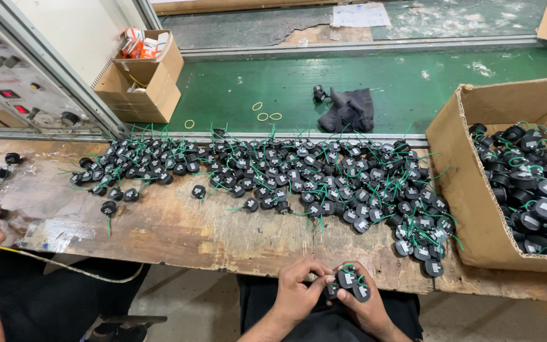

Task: The person picks up black power plugs with green wires one at a time from a pile on the workbench, handles and turns each plug in both hands, and places it in an arranged group on the bench. A second worker at the left side of the bench handles similar plugs and a yellow cable.

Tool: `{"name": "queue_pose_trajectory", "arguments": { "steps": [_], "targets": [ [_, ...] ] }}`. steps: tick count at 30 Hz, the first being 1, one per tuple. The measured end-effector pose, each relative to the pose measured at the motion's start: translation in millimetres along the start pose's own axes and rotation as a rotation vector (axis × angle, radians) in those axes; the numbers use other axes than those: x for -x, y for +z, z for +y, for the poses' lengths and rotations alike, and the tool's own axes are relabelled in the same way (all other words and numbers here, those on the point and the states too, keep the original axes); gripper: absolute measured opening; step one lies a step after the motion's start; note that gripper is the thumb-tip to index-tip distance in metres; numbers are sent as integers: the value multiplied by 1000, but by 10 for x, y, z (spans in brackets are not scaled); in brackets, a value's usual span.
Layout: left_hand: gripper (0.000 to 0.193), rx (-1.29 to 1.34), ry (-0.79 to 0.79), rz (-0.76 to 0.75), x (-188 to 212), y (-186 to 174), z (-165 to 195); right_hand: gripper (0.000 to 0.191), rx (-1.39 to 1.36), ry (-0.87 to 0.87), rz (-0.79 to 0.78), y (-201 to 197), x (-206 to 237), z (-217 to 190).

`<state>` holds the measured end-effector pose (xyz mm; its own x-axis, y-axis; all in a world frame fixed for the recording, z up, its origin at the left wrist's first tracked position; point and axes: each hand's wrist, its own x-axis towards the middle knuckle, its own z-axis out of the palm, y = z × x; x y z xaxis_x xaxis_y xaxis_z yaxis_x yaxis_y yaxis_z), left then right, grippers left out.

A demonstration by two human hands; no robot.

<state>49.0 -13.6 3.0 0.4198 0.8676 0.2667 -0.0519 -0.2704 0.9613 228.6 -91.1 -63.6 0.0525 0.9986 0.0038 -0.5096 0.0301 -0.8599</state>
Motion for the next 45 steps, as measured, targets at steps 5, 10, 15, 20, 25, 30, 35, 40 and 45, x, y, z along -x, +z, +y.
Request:
{"name": "queue_pose_trajectory", "arguments": {
  "steps": [5,10,15,20,25,30,35,40,45],
  "targets": [
    [24,-291,379,18,-207,-250,22,53,-309,37,95,-70,-27,14],
    [12,-288,125,495,-705,-740,-193,53,-611,100,100,-214,-40,-9],
    [44,-969,264,425,-1035,-973,-504,56,-516,94,-55,-208,-29,56],
    [36,-957,151,352,-961,-931,-697,58,-494,87,-18,-197,-13,58],
    [34,-922,116,622,-707,-1002,-662,62,-486,71,-27,-223,0,12],
    [71,-822,-104,595,-707,-1107,-527,60,-515,47,-23,-187,2,31],
    [50,-683,-130,458,-746,-1103,-623,59,-472,56,-17,-164,-61,90],
    [19,-126,1,541,-602,-1062,-617,61,-516,57,48,-141,-128,70],
    [16,211,67,100,-345,-664,-200,67,-518,54,102,36,-146,-52]
  ]
}}
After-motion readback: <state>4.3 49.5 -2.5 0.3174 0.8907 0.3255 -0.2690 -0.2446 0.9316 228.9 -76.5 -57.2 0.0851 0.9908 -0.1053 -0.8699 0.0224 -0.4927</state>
